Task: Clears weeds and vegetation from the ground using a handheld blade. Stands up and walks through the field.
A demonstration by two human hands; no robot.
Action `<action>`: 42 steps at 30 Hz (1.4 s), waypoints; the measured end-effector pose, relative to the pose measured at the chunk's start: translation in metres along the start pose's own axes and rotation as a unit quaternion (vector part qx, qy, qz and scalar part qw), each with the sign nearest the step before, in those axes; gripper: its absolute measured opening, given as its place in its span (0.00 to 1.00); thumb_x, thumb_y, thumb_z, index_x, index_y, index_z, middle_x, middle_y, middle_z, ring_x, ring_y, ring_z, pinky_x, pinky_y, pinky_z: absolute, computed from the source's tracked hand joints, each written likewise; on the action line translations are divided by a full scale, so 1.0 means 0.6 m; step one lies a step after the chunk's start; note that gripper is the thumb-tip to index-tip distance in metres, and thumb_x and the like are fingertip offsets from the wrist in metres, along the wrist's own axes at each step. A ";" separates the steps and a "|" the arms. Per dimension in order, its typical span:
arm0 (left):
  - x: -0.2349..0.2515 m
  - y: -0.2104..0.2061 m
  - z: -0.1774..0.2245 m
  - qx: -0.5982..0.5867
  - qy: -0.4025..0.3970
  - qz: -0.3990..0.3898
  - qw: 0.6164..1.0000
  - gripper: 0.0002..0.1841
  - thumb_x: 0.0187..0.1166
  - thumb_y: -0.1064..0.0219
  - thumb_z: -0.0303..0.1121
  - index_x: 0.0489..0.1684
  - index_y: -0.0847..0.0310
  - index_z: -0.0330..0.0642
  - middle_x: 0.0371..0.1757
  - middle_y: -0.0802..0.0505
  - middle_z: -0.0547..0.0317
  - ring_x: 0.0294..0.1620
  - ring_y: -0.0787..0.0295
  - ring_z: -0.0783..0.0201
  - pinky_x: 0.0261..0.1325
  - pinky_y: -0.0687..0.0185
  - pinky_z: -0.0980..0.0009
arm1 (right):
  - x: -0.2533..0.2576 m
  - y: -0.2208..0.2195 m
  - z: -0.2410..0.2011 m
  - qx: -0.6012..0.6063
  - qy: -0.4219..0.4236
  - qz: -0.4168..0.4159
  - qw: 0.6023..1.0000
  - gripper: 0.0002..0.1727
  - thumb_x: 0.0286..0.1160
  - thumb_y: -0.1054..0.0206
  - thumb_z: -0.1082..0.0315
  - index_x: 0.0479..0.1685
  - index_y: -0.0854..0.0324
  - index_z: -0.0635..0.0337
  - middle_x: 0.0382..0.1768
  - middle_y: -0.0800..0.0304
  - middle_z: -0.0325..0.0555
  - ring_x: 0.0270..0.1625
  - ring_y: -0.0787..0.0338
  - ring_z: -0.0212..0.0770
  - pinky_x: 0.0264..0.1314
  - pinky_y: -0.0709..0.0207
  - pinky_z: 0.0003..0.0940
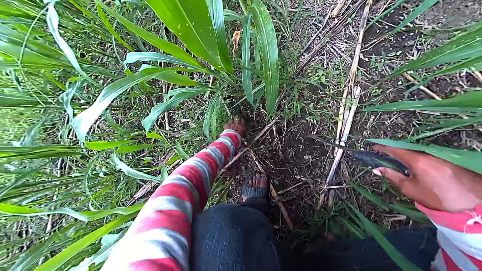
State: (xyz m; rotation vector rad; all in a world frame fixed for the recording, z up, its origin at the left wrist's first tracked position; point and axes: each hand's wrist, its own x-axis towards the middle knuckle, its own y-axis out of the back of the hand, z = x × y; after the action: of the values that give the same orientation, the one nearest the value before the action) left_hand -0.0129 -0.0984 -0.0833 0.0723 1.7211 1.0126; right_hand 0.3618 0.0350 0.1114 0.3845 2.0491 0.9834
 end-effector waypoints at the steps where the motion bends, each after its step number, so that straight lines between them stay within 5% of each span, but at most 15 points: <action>1: 0.008 0.012 0.007 0.000 0.011 -0.008 1.000 0.28 0.86 0.38 0.27 0.87 0.35 0.33 0.84 0.25 0.29 0.79 0.25 0.25 0.70 0.24 0.27 | 0.001 -0.001 0.000 0.018 0.006 0.005 1.000 0.24 0.76 0.29 0.73 0.73 0.20 0.67 0.56 0.11 0.76 0.58 0.11 0.77 0.62 0.25 0.77; 4: 0.018 0.042 0.028 0.037 0.019 -0.048 0.998 0.21 0.90 0.43 0.31 0.79 0.27 0.31 0.77 0.18 0.28 0.75 0.19 0.27 0.69 0.24 0.28 | 0.002 -0.001 0.004 0.022 0.022 0.027 0.999 0.23 0.74 0.28 0.74 0.70 0.19 0.69 0.54 0.11 0.76 0.56 0.10 0.77 0.60 0.25 0.77; 7: 0.009 0.048 0.039 0.068 -0.033 -0.071 0.995 0.19 0.87 0.38 0.30 0.72 0.20 0.33 0.71 0.14 0.29 0.71 0.16 0.28 0.66 0.22 0.29 | -0.002 -0.002 0.014 -0.018 0.028 0.053 0.998 0.24 0.72 0.26 0.69 0.69 0.16 0.63 0.50 0.08 0.73 0.50 0.09 0.78 0.52 0.23 0.79; 10: -0.022 0.047 0.022 -0.050 -0.052 -0.068 0.995 0.23 0.82 0.33 0.31 0.77 0.20 0.41 0.70 0.12 0.31 0.73 0.17 0.29 0.70 0.26 0.26 | -0.006 0.000 0.024 0.002 0.030 0.053 0.998 0.25 0.72 0.28 0.69 0.71 0.17 0.63 0.49 0.09 0.74 0.49 0.09 0.78 0.51 0.24 0.81; 14: -0.046 0.024 -0.037 -0.122 0.063 0.017 0.990 0.29 0.83 0.33 0.34 0.85 0.30 0.37 0.77 0.19 0.26 0.76 0.21 0.25 0.72 0.27 0.25 | -0.001 0.006 0.041 0.077 0.014 0.036 0.996 0.25 0.73 0.28 0.74 0.72 0.20 0.67 0.57 0.12 0.77 0.55 0.11 0.78 0.60 0.25 0.78; 17: -0.049 -0.010 -0.049 -0.048 0.142 -0.059 0.987 0.34 0.86 0.35 0.39 0.86 0.40 0.27 0.79 0.22 0.24 0.80 0.24 0.29 0.79 0.30 0.33 | 0.006 0.005 0.057 0.090 0.007 0.040 0.995 0.27 0.73 0.28 0.72 0.74 0.22 0.67 0.58 0.13 0.78 0.55 0.12 0.78 0.61 0.26 0.77; 19: -0.031 -0.047 -0.055 -0.057 0.163 -0.100 0.980 0.33 0.86 0.35 0.44 0.82 0.32 0.26 0.78 0.20 0.26 0.80 0.23 0.32 0.80 0.30 0.35 | 0.009 0.009 0.064 0.085 0.007 0.035 0.996 0.27 0.74 0.28 0.71 0.75 0.22 0.65 0.56 0.12 0.77 0.53 0.11 0.77 0.58 0.25 0.77; 24: -0.010 -0.062 -0.078 -0.062 0.114 -0.120 0.984 0.33 0.91 0.46 0.57 0.70 0.18 0.31 0.70 0.13 0.29 0.76 0.17 0.34 0.76 0.26 0.32 | -0.001 0.017 0.060 0.052 -0.002 0.034 0.998 0.28 0.74 0.27 0.67 0.75 0.20 0.62 0.54 0.09 0.74 0.54 0.10 0.78 0.57 0.27 0.81; 27: -0.033 -0.037 -0.059 -0.079 0.095 -0.118 0.985 0.29 0.92 0.46 0.52 0.65 0.15 0.32 0.68 0.12 0.29 0.74 0.16 0.33 0.74 0.26 0.30 | -0.007 0.012 0.054 0.115 -0.014 0.024 0.993 0.28 0.75 0.29 0.74 0.76 0.24 0.70 0.62 0.14 0.77 0.61 0.12 0.77 0.66 0.27 0.74; 32: -0.104 -0.021 0.022 -0.066 -0.011 -0.142 0.988 0.21 0.90 0.41 0.42 0.63 0.14 0.33 0.63 0.09 0.31 0.69 0.13 0.33 0.71 0.25 0.30 | -0.008 0.006 0.055 0.143 -0.043 0.032 0.988 0.28 0.74 0.29 0.76 0.76 0.25 0.69 0.61 0.16 0.80 0.60 0.14 0.76 0.66 0.27 0.71; 35: -0.113 -0.005 0.045 -0.034 -0.091 -0.066 0.993 0.19 0.81 0.31 0.33 0.69 0.16 0.39 0.64 0.09 0.32 0.68 0.14 0.31 0.67 0.23 0.29 | 0.004 0.009 0.059 0.117 -0.030 0.026 0.992 0.28 0.74 0.28 0.74 0.76 0.24 0.68 0.57 0.14 0.79 0.56 0.13 0.77 0.62 0.27 0.74; 38: -0.046 0.010 -0.002 0.003 -0.064 0.048 0.997 0.27 0.72 0.24 0.27 0.74 0.18 0.40 0.80 0.19 0.37 0.87 0.33 0.32 0.80 0.36 0.28 | 0.007 0.026 0.045 0.080 -0.012 0.020 0.997 0.28 0.75 0.28 0.72 0.76 0.23 0.66 0.55 0.11 0.78 0.54 0.11 0.78 0.59 0.25 0.77; 39: -0.023 0.011 -0.023 0.007 -0.035 0.066 0.997 0.28 0.75 0.26 0.26 0.78 0.22 0.38 0.83 0.21 0.36 0.90 0.39 0.31 0.82 0.42 0.25 | 0.005 0.027 0.044 0.062 -0.004 0.023 0.998 0.27 0.75 0.28 0.70 0.76 0.21 0.65 0.54 0.10 0.77 0.53 0.10 0.78 0.57 0.26 0.78; 42: 0.009 0.014 -0.058 -0.010 0.079 0.051 0.996 0.38 0.85 0.35 0.33 0.94 0.49 0.33 0.83 0.25 0.26 0.84 0.31 0.24 0.74 0.30 0.27 | -0.002 0.024 0.036 0.051 -0.013 0.022 0.998 0.27 0.77 0.28 0.69 0.77 0.21 0.65 0.55 0.10 0.74 0.54 0.10 0.77 0.60 0.26 0.79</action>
State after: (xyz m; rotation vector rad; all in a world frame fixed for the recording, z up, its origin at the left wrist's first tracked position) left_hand -0.0468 -0.1106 -0.0800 0.0696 1.8652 1.1355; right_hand 0.3788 0.0546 0.1151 0.4943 2.0805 0.8980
